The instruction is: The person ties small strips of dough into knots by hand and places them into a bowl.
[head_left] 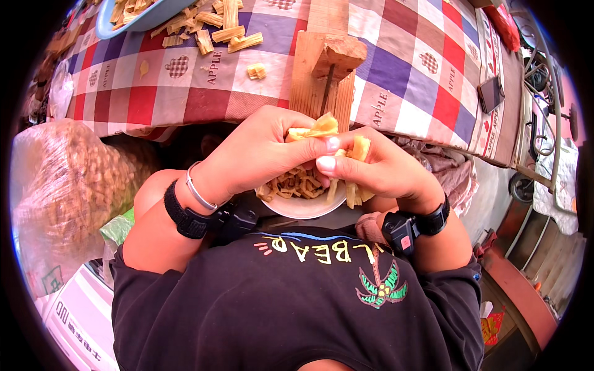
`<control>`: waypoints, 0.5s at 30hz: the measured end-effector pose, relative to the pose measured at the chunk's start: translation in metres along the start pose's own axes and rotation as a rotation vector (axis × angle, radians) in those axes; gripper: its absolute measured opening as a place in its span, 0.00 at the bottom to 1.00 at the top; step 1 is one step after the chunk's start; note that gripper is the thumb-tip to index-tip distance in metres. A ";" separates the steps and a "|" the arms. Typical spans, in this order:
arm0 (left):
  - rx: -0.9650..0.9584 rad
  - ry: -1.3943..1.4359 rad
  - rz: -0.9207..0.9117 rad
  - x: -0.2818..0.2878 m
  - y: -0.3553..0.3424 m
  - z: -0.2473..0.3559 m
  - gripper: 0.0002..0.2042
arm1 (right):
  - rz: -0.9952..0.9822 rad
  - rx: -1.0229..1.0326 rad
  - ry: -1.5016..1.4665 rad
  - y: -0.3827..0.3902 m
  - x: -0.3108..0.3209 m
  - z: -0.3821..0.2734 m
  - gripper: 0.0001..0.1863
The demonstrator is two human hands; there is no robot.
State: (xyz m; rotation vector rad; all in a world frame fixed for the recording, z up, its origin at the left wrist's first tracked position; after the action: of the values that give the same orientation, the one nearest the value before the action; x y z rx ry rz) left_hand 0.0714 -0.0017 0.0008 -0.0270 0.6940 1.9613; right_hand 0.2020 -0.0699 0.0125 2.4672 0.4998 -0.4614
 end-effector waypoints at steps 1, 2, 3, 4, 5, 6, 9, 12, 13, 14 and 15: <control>0.004 0.041 -0.006 0.000 0.001 0.000 0.10 | 0.002 0.006 -0.007 0.000 0.000 0.002 0.16; -0.016 0.052 0.028 0.000 0.003 0.003 0.10 | 0.005 0.013 -0.014 -0.001 0.001 0.004 0.16; -0.037 0.063 0.063 -0.001 0.006 0.007 0.11 | 0.009 0.028 0.010 -0.001 0.001 0.004 0.17; -0.058 0.074 0.098 0.000 0.008 0.010 0.12 | -0.007 0.057 0.022 -0.002 0.004 0.007 0.17; -0.077 0.039 0.119 0.002 0.009 0.011 0.12 | -0.024 0.085 0.033 -0.002 0.006 0.010 0.18; -0.096 0.003 0.140 0.003 0.009 0.011 0.12 | -0.039 0.115 0.044 -0.003 0.008 0.012 0.18; -0.126 -0.013 0.188 0.008 0.010 0.011 0.13 | -0.009 0.130 0.062 -0.003 0.005 0.006 0.18; -0.164 -0.113 0.241 0.014 0.008 0.017 0.14 | 0.125 0.134 0.087 -0.003 0.003 0.004 0.17; -0.180 -0.167 0.260 0.016 0.008 0.020 0.14 | 0.159 0.126 0.073 -0.003 0.009 0.013 0.17; -0.189 -0.160 0.282 0.019 0.009 0.019 0.15 | 0.214 0.132 0.061 -0.001 0.012 0.013 0.15; -0.197 -0.152 0.302 0.023 0.009 0.016 0.15 | 0.271 0.140 0.051 0.000 0.015 0.013 0.14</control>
State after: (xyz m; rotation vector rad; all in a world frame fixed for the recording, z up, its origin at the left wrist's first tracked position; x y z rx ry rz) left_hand 0.0569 0.0216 0.0118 0.1118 0.4212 2.2888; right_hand 0.2123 -0.0740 -0.0036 2.6357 0.1522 -0.3333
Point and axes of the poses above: each hand's wrist, its own y-axis away from the middle knuckle, its own x-axis out of the back of the hand, z = x × y, the point moved 5 cm from there along -y, towards the middle knuckle, and after that the axes turned 2 degrees about -y, right-handed, at the moved point
